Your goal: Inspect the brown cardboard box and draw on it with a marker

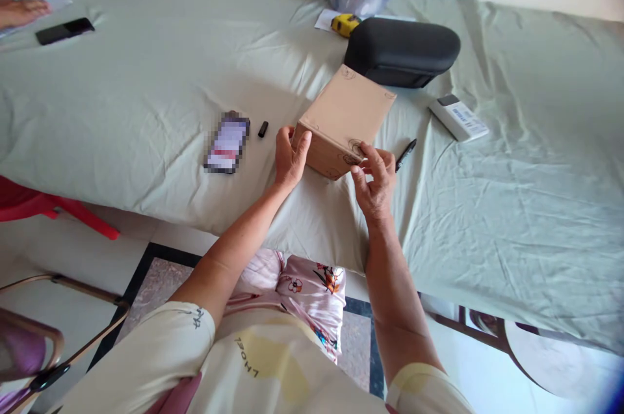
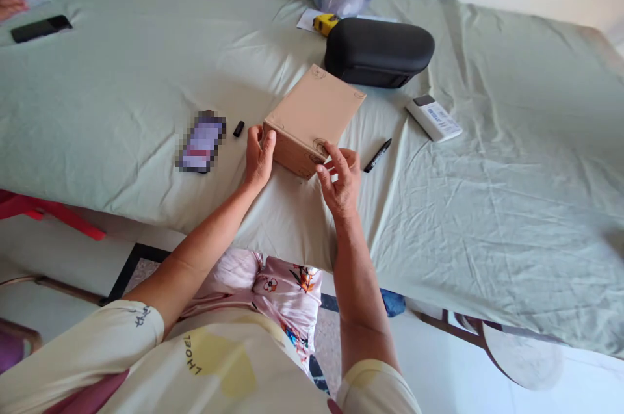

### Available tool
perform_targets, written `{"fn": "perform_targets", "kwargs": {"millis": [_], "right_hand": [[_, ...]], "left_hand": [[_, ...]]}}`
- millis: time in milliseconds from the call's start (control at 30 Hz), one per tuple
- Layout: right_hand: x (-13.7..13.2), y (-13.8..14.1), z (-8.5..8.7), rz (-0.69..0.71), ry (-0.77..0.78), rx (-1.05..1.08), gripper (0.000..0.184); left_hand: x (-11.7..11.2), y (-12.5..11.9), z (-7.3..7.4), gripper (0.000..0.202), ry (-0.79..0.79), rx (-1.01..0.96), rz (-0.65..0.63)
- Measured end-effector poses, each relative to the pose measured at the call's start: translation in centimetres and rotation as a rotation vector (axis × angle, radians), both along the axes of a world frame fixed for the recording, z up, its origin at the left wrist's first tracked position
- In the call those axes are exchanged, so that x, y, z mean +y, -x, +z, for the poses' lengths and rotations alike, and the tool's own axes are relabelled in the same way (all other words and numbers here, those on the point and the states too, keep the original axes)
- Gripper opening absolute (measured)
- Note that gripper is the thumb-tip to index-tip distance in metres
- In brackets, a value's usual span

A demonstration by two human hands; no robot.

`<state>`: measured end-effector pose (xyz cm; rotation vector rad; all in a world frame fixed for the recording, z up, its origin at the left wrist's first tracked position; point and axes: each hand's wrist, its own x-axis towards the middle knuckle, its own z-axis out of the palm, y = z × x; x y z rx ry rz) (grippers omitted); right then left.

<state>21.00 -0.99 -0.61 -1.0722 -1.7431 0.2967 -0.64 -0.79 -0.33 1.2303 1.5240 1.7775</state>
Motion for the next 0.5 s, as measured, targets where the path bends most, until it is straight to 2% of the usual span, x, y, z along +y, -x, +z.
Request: {"fn": "perform_targets", "kwargs": {"millis": [200,333,433,500], "right_hand": [[0.1,0.4,-1.0,-0.001,-0.015,0.204,0.049],[0.1,0.9,-1.7,0.023,0.006,0.341,0.04],[-0.2,1.4,-1.7,0.034,0.043,0.334,0.04],[-0.5,1.7,-1.6,0.033,0.069,0.296,0.04]], "left_hand": [[-0.1,-0.7,0.2,0.076,-0.136,-0.089,-0.03],[0.3,-1.6,-0.4,0.092,-0.161,-0.256,-0.211],[0.2,-2.3,-1.0,0.115,-0.083,-0.323,-0.367],[0.1,-2.7,-1.3,0.126,-0.046,-0.316,-0.396]]}}
